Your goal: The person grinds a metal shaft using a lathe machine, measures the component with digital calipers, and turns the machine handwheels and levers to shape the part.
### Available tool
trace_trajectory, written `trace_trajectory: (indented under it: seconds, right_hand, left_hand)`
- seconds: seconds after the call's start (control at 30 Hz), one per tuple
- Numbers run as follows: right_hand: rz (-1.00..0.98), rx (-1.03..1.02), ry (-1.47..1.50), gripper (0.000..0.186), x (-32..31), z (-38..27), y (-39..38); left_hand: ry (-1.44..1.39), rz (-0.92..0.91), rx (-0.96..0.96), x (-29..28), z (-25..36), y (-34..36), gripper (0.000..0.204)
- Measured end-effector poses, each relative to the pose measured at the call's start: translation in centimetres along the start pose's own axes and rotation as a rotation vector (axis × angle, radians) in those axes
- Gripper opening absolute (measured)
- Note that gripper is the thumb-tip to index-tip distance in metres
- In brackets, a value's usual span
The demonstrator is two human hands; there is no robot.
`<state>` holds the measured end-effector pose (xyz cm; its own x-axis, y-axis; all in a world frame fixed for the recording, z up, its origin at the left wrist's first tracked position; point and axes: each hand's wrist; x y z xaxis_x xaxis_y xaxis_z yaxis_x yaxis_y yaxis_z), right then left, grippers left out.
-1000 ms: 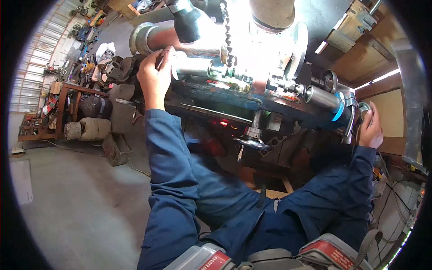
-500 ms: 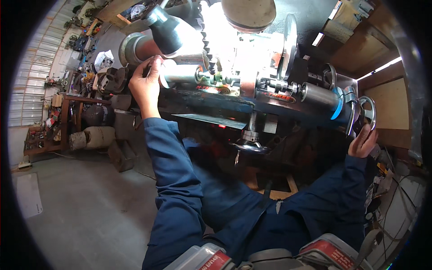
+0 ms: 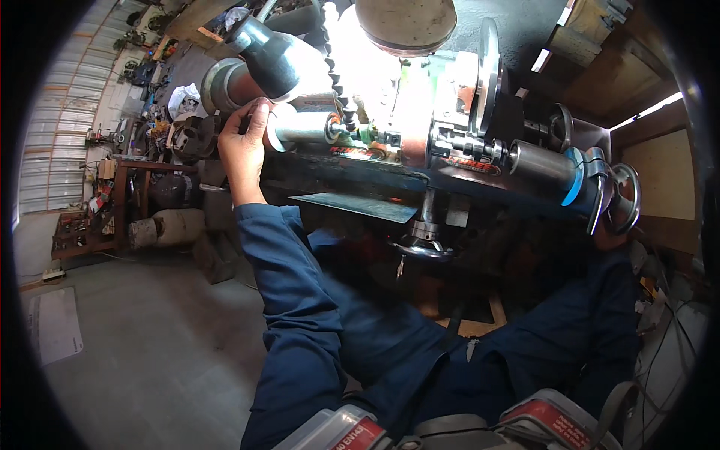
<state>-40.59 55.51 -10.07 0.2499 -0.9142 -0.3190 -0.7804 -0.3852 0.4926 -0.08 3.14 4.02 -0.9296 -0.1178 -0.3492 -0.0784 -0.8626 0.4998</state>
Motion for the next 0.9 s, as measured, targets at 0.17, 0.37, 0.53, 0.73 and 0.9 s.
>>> trace_trajectory:
  seconds: [0.17,0.37,0.53,0.73,0.9]
  right_hand:
    - [0.053,-0.672,-0.456,0.037,3.4,-5.1,3.7]
    - [0.135,-1.064,-0.625,0.03,5.8,-6.2,6.6]
    - [0.778,-1.381,-0.538,0.016,8.7,-7.0,9.1]
    - [0.789,-1.381,-0.528,0.026,8.7,-5.1,8.7]
    - [0.396,-0.887,-0.571,0.031,7.0,-5.3,3.8]
  left_hand:
    - [-0.018,-0.042,-0.035,0.4,0.5,-0.3,0.031]
    - [0.04,-0.078,0.031,-0.7,0.0,0.4,0.03]
    - [-0.098,-0.086,-0.074,-0.1,-1.2,0.5,0.029]
    - [-0.057,-0.052,-0.059,-0.4,-2.2,0.8,0.029]
    - [-0.036,-0.04,-0.052,-0.3,-2.7,1.1,0.031]
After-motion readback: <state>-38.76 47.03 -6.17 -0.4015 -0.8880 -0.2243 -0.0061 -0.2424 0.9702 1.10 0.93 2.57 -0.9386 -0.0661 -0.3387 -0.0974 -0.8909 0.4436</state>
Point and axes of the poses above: each hand's wrist, its own y-axis towards the middle knuckle, its own x-axis out of the palm, z = x × y, and after that the axes turned 14 degrees about z, right-handed
